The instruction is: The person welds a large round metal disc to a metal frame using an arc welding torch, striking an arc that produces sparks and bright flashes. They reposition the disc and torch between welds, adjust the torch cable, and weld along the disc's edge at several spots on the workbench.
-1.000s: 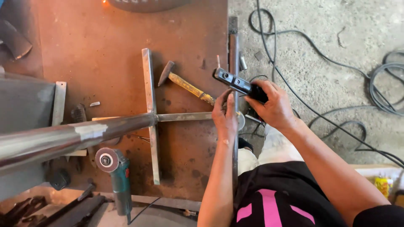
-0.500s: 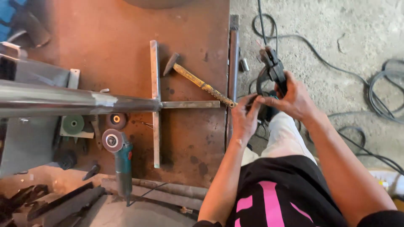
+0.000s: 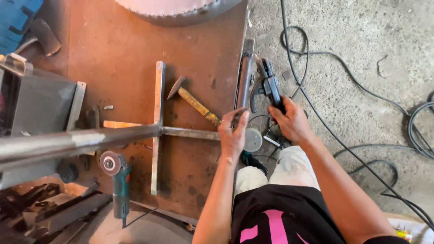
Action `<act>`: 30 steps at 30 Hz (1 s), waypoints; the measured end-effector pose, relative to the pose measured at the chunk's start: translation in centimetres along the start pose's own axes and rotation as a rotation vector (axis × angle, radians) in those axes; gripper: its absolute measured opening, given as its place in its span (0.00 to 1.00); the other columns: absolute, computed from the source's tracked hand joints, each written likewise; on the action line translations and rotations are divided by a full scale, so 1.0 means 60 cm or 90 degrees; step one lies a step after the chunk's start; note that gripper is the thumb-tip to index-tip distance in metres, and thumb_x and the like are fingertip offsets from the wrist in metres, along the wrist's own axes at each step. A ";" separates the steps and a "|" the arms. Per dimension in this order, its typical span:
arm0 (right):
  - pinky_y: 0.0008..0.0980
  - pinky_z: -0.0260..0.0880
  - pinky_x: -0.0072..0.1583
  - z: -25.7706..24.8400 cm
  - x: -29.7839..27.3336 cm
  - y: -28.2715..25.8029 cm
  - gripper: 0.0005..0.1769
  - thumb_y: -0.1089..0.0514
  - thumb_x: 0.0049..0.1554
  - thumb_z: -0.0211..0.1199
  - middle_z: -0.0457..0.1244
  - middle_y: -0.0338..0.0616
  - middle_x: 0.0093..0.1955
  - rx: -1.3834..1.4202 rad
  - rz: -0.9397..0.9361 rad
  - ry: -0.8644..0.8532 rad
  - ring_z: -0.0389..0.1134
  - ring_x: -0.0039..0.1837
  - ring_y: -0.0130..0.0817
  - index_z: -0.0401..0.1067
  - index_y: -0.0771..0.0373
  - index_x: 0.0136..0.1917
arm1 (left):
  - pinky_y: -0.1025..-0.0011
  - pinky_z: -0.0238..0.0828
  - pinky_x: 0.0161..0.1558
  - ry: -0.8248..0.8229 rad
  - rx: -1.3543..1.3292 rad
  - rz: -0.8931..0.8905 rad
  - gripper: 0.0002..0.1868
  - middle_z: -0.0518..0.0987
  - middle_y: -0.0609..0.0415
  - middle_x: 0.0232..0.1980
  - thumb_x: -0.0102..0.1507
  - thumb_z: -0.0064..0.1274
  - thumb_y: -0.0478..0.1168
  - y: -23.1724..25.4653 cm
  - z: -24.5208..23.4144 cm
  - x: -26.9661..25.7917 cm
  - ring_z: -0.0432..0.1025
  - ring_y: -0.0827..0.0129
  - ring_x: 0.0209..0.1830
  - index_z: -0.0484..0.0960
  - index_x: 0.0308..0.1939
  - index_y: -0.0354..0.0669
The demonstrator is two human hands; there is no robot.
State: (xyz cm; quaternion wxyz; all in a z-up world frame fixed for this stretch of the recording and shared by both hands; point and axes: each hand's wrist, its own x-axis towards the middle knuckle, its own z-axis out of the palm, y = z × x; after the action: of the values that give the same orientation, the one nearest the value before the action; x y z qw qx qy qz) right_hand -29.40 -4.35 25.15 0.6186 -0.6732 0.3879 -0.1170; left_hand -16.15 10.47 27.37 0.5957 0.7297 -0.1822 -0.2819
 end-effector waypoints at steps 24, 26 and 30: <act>0.29 0.68 0.45 -0.226 0.209 0.040 0.12 0.60 0.71 0.54 0.64 0.43 0.47 0.309 0.024 -0.013 0.66 0.42 0.29 0.64 0.67 0.65 | 0.50 0.57 0.65 0.334 0.618 0.115 0.20 0.70 0.42 0.58 0.64 0.58 0.53 -0.095 0.099 0.216 0.64 0.46 0.62 0.77 0.52 0.43; 0.29 0.67 0.45 -0.240 0.235 -0.005 0.11 0.60 0.71 0.54 0.64 0.44 0.47 0.267 0.022 -0.001 0.66 0.43 0.30 0.64 0.68 0.64 | 0.49 0.56 0.66 0.338 0.633 0.126 0.21 0.71 0.43 0.59 0.64 0.58 0.52 -0.088 0.098 0.222 0.64 0.47 0.64 0.77 0.53 0.44; 0.28 0.62 0.45 -0.270 0.273 -0.078 0.11 0.61 0.72 0.55 0.65 0.46 0.47 0.253 -0.059 0.028 0.67 0.45 0.32 0.63 0.66 0.66 | 0.48 0.52 0.71 0.350 0.701 0.177 0.24 0.70 0.44 0.66 0.64 0.57 0.51 -0.092 0.100 0.228 0.62 0.49 0.71 0.77 0.59 0.43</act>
State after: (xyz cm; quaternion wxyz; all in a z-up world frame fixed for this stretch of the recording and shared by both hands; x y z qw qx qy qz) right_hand -26.96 -27.59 27.56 0.7245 -0.5526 0.3391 -0.2340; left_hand -9.71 -1.16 18.57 0.1888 0.9447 -0.2339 0.1309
